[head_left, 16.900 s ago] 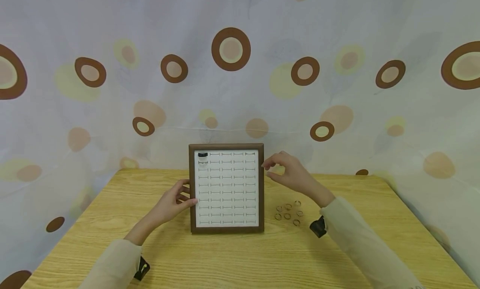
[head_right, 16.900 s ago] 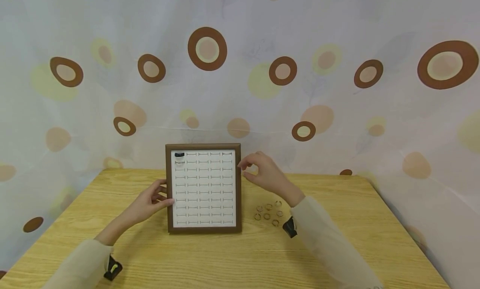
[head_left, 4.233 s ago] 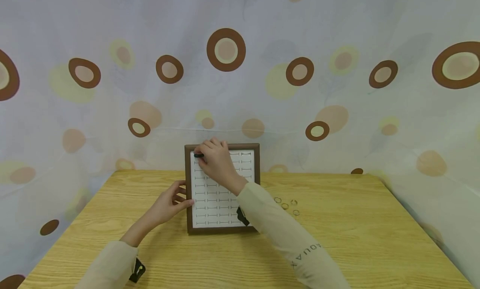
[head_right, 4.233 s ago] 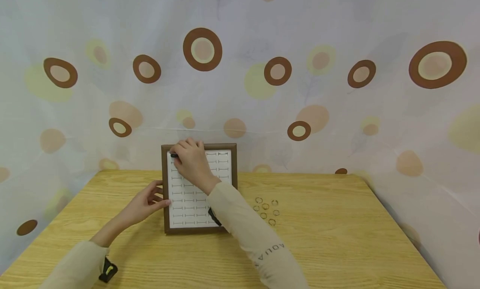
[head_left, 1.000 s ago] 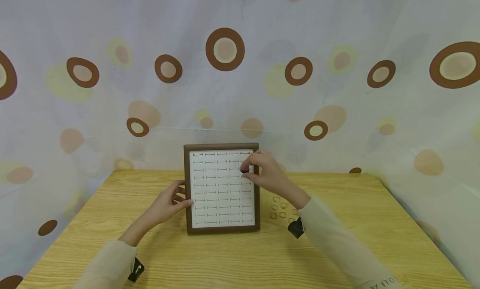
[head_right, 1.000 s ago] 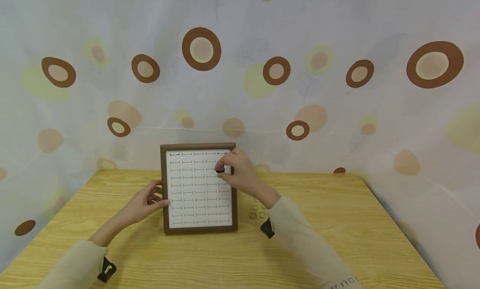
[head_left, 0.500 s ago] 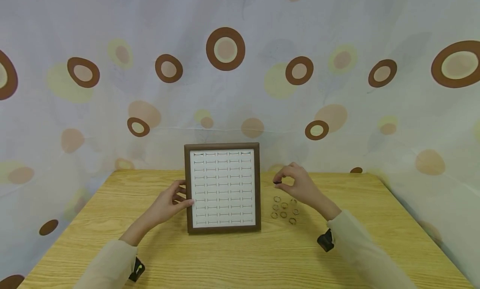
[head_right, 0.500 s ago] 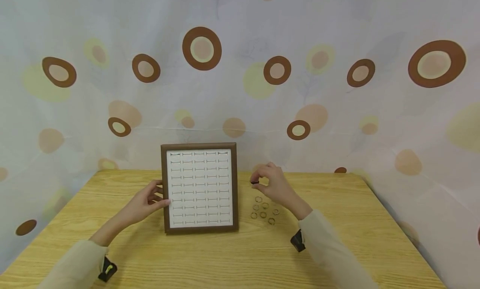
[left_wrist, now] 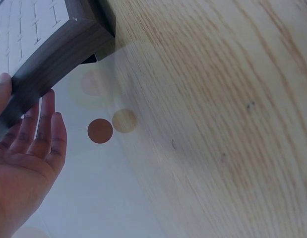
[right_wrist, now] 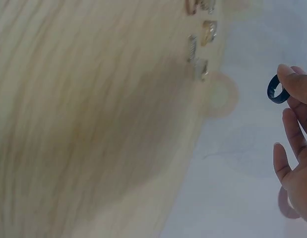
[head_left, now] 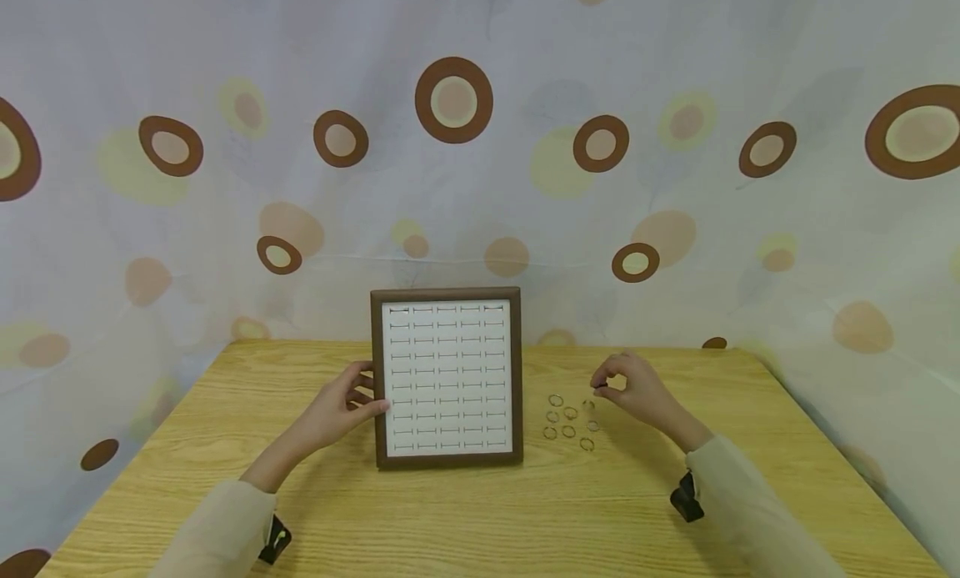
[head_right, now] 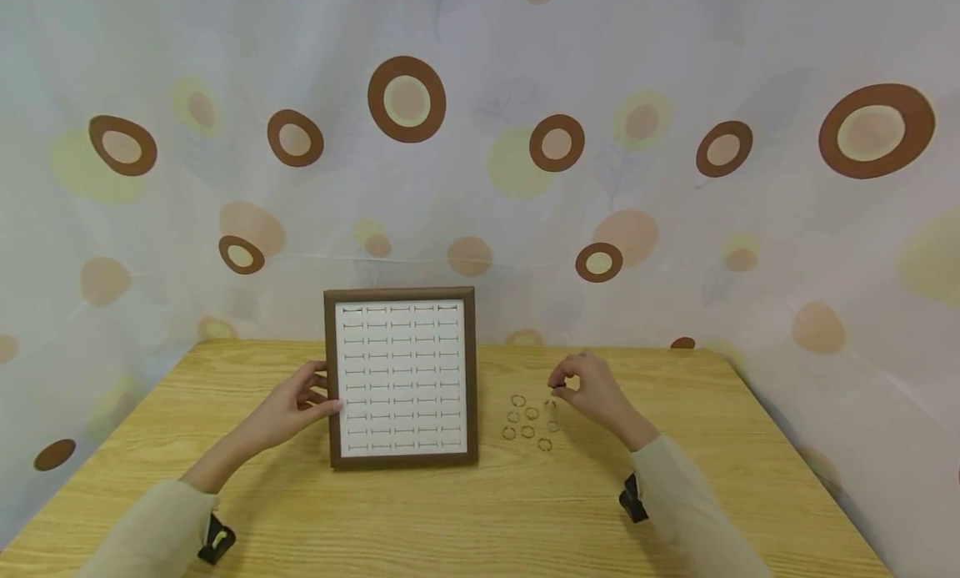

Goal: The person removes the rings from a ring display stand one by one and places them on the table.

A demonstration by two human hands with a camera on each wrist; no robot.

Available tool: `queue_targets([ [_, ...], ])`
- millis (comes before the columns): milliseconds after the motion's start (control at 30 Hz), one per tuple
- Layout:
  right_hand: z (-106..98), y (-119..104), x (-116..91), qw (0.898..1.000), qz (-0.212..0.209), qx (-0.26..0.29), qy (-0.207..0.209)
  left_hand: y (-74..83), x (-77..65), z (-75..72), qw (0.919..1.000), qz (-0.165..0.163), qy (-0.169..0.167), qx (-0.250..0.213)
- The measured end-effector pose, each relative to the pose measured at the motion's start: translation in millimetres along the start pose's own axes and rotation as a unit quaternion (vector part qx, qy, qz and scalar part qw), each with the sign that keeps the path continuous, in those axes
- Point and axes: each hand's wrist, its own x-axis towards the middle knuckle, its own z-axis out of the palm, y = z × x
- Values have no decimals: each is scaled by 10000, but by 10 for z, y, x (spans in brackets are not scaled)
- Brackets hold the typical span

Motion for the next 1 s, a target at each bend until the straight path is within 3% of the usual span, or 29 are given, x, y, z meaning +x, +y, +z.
queue_targets([
  [400, -27, 217, -195, 9956, 562, -94, -748, 15, -3, 2, 10000, -28, 25, 81],
  [733, 7, 293, -254, 9811, 1107, 248, -1566, 390, -101, -65, 10000, -38, -9, 80],
  [1000, 33, 322, -278, 9759, 1167, 513, -1772, 431, -108, -64, 9999, -82, -14, 78],
])
